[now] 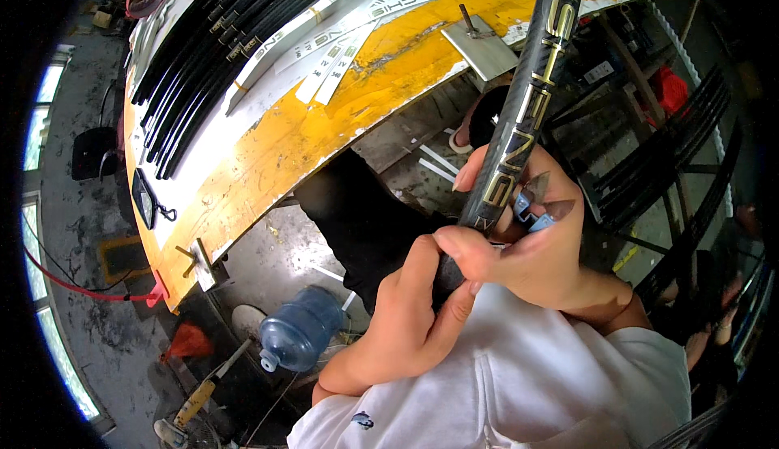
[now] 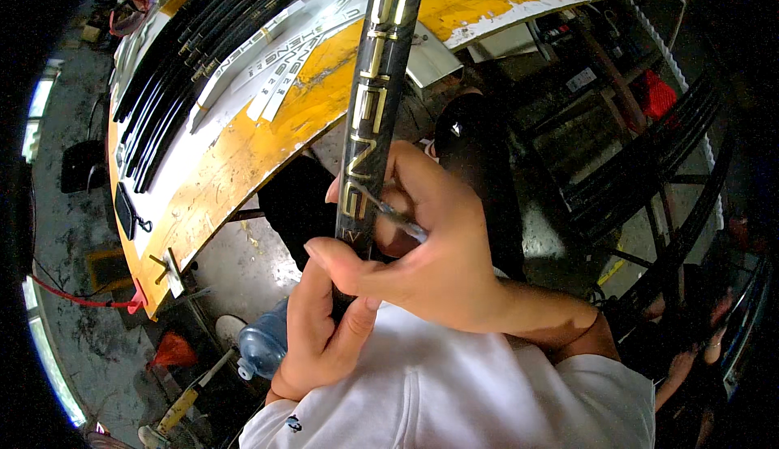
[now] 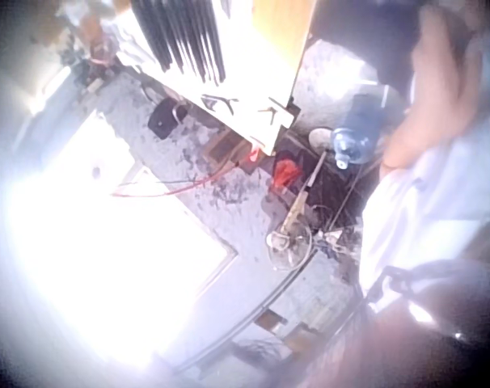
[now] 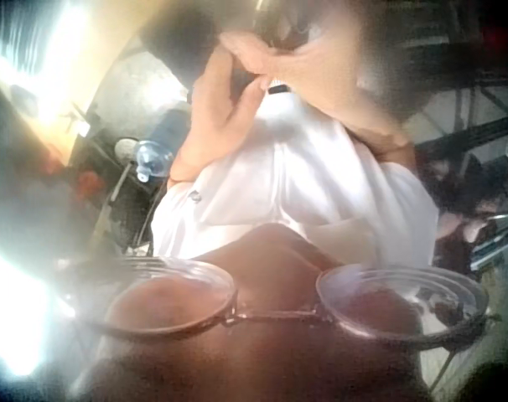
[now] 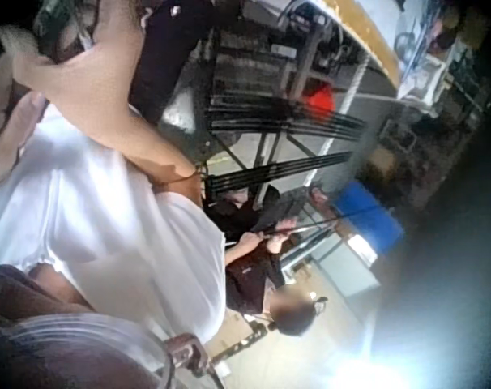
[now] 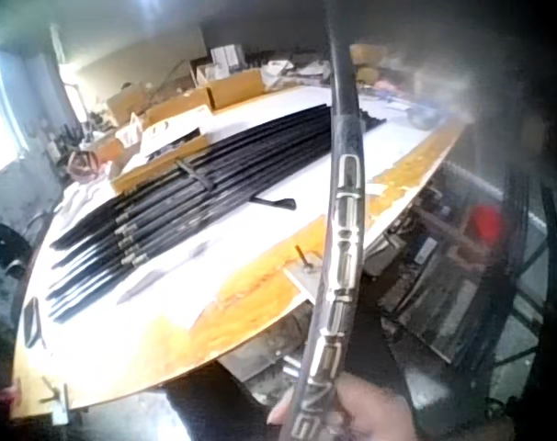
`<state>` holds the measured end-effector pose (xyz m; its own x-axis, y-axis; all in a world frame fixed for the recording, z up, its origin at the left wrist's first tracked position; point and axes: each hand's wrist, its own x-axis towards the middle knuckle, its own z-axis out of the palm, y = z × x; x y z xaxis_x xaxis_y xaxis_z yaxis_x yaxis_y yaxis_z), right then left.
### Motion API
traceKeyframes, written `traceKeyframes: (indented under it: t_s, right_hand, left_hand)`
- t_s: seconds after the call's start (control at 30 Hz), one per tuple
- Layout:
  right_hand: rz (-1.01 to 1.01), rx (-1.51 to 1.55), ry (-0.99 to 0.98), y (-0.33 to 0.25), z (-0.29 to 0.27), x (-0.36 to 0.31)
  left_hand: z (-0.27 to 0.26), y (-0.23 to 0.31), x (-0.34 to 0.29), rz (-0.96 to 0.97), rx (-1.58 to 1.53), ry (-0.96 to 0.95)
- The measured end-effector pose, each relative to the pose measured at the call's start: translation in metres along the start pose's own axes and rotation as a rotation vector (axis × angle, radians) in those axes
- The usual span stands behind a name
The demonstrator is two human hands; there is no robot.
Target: The person trims excess plastic from a brand label using snips, then peels a metallic brand sticker from a sheet and applies it to a long black rod.
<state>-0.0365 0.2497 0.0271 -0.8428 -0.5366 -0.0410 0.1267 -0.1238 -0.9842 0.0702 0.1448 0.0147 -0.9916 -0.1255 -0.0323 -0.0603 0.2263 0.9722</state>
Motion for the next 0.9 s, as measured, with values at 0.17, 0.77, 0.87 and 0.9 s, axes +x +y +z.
traceKeyframes:
  t_s: [0.17, 0.77, 0.87, 0.9]
  right_hand:
    - [-0.185, -0.095, 0.031, -0.013, -0.015, 0.029]
    - [-0.321, 0.006, 0.098, -0.018, -0.023, 0.054]
    - [-0.362, 0.266, 0.267, -0.036, -0.021, 0.065]
    - [-0.376, 0.278, 0.2, -0.037, -0.021, 0.063]
  left_hand:
    - [0.005, 0.009, 0.001, -0.063, 0.146, 0.026]
    - [0.005, 0.01, -0.011, -0.258, -0.09, 0.012]
    - [-0.004, 0.001, -0.016, -0.278, -0.356, -0.122]
    - [-0.008, 0.005, -0.017, -0.341, -0.437, -0.169]
